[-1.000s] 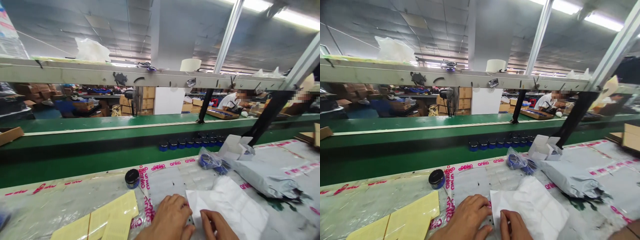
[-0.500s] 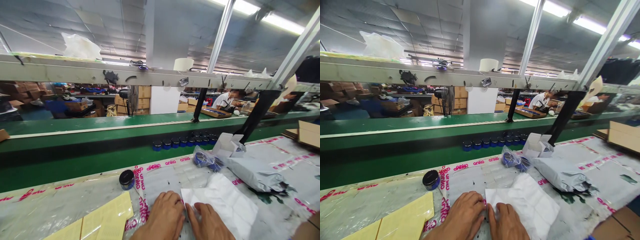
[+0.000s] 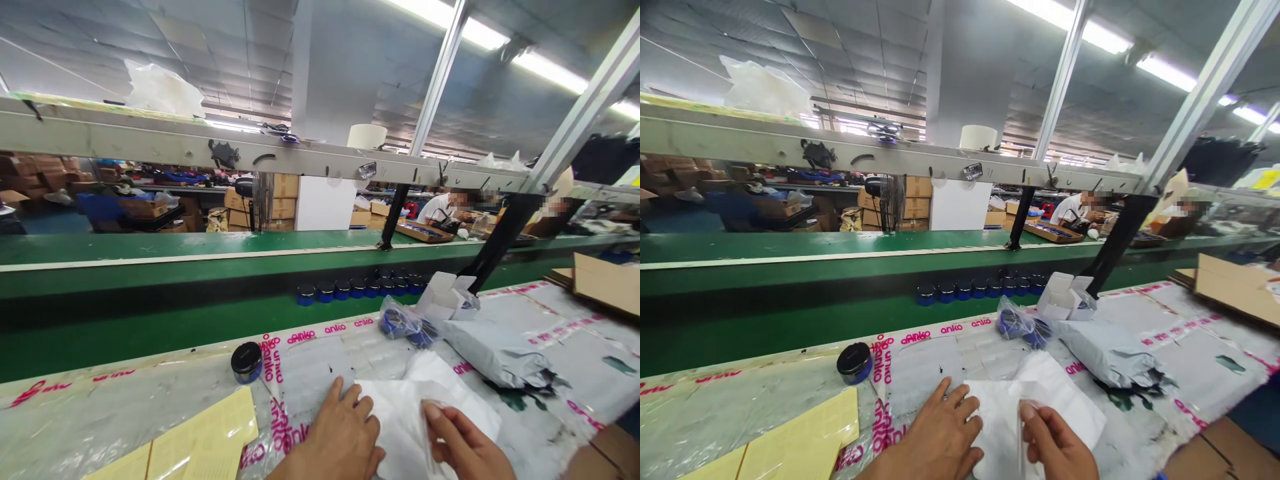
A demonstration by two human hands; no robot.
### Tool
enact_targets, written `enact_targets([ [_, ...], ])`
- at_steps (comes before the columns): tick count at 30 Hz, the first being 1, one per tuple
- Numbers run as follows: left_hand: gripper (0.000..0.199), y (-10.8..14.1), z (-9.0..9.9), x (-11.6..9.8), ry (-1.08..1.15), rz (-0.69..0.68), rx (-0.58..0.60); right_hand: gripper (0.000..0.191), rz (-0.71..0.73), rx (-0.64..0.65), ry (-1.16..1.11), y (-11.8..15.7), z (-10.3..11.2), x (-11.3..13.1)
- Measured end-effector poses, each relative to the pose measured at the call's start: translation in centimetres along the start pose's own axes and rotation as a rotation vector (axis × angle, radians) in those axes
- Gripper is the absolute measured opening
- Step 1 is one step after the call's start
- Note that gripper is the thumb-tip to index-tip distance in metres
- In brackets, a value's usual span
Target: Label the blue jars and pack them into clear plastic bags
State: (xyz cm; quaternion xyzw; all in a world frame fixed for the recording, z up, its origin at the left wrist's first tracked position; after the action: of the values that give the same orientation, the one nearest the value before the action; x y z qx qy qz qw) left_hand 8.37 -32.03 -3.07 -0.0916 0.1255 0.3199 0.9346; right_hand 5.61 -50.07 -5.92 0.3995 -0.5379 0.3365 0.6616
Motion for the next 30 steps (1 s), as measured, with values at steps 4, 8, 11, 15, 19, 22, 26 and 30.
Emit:
enact_targets([
  [4, 0.029, -0.6, 0.3, -0.3, -0.055, -0.012, -0.038, 0.046, -0.095, 0.001, -0.363, -0.6, 2.6, 1.5],
  [8, 0.020, -1.0, 0.4, 0.1, 0.025, 0.016, -0.078, 0.051, -0.043, -0.034, -0.389, -0.6, 3.4, 3.4],
  [11, 0.009, -0.7, 3.1, 0.4, 0.227, 0.048, -0.256, 0.049, 0.030, 0.030, -0.269, -0.7, 2.2, 4.2],
  [15, 0.030, 0.3, 8.0, 1.1, 0.678, 0.138, -0.488, 0.047, 0.091, 0.170, -0.165, -0.2, -1.6, 5.3],
  [19, 0.040, 0.3, 8.4, 2.0, 1.124, 0.238, -0.426, 0.052, 0.067, 0.320, -0.216, 1.3, -7.0, 6.7],
  [22, 0.035, 1.2, 7.6, 3.8, 1.363, 0.328, -0.446, 0.054, -0.046, 0.424, -0.317, 2.5, -10.7, 7.0],
  [26, 0.046, 3.0, 7.6, 5.4, 1.539, 0.296, -0.465, 0.053, -0.080, 0.563, -0.325, 3.4, -13.9, 7.4],
  [30, 0.050, 5.6, 8.0, 7.8, 1.487, 0.434, -0.627, 0.054, -0.031, 0.616, -0.261, 3.3, -15.7, 7.6],
])
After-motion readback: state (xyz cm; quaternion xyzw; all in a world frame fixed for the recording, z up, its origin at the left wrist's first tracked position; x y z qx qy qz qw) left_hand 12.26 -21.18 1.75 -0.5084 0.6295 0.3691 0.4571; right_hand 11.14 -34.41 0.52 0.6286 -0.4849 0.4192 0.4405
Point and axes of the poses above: each hand's wrist, its own y-axis away from the middle knuckle, its own z-axis out of the back of the hand, x = y × z, the point moved 8 cm from there along -y, towards the middle knuckle, and after that the axes turned 2 degrees about y, right-handed, at the moved point
